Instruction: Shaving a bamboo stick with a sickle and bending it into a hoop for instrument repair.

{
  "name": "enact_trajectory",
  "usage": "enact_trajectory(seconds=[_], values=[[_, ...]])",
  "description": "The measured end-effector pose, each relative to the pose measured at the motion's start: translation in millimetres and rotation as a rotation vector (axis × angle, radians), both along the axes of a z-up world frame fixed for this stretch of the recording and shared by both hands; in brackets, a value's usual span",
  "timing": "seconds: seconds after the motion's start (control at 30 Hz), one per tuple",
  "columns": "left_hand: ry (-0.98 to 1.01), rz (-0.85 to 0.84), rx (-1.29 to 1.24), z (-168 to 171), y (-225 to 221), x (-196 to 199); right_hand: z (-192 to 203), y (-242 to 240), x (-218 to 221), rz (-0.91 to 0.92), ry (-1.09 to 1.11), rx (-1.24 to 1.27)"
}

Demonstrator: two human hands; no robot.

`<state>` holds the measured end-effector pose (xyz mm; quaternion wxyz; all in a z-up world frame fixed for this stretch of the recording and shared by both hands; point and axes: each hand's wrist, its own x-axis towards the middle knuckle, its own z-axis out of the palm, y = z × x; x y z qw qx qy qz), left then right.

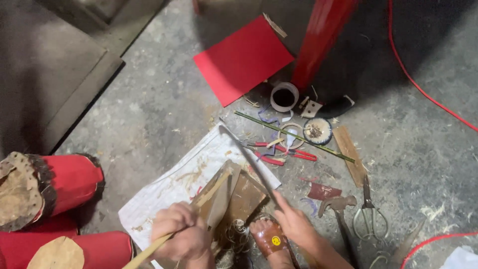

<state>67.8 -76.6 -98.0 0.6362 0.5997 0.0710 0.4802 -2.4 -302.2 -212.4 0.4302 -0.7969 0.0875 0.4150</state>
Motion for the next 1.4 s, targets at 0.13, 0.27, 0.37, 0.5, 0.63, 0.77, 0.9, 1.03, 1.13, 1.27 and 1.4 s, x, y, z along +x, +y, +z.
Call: enact_trajectory(seconds=[0.13,0.27,0.37,0.5,0.63,0.77,0.9,1.03,1.13,1.27,1.4], values=[[-0.028,-0.15,0.088,-28,1,-4,4,-8,-3,0.009,-0.065,-0.064],[-0.096,-0.29,0.086,-33,-1,-1,25,3,-11,0.121,-0.013,-0.015],[-0.116,-0.298,0.082,-25,-5,2,-7,11,-30,0.275,-0.637,0.073],[-0.104,-0.325,0.09,-39,9,-1,-14,31,-9,0.366,-0.161,-0.041],[-0.11,-0.372,0.018,-45,21,-5,-4,37,8,0.412,-0.073,-0.155],[-0.079,-0.372,0.0,-32,10,1,1,31,-5,0.445,-0.205,-0.153],[-0.061,-0.324,-0.007,-28,6,0,-5,34,10,0.433,-0.087,-0.174],[-0.056,-0.342,-0.019,-22,-1,7,7,30,14,0.402,-0.012,-0.171],[-0.027,-0.324,0.003,-20,-2,10,-23,27,-27,0.479,-0.253,-0.144],[-0.051,-0.308,-0.039,-30,2,11,-8,38,5,0.378,-0.109,-0.142],[-0.06,-0.337,0.034,-41,9,9,8,36,11,0.392,-0.016,-0.178]])
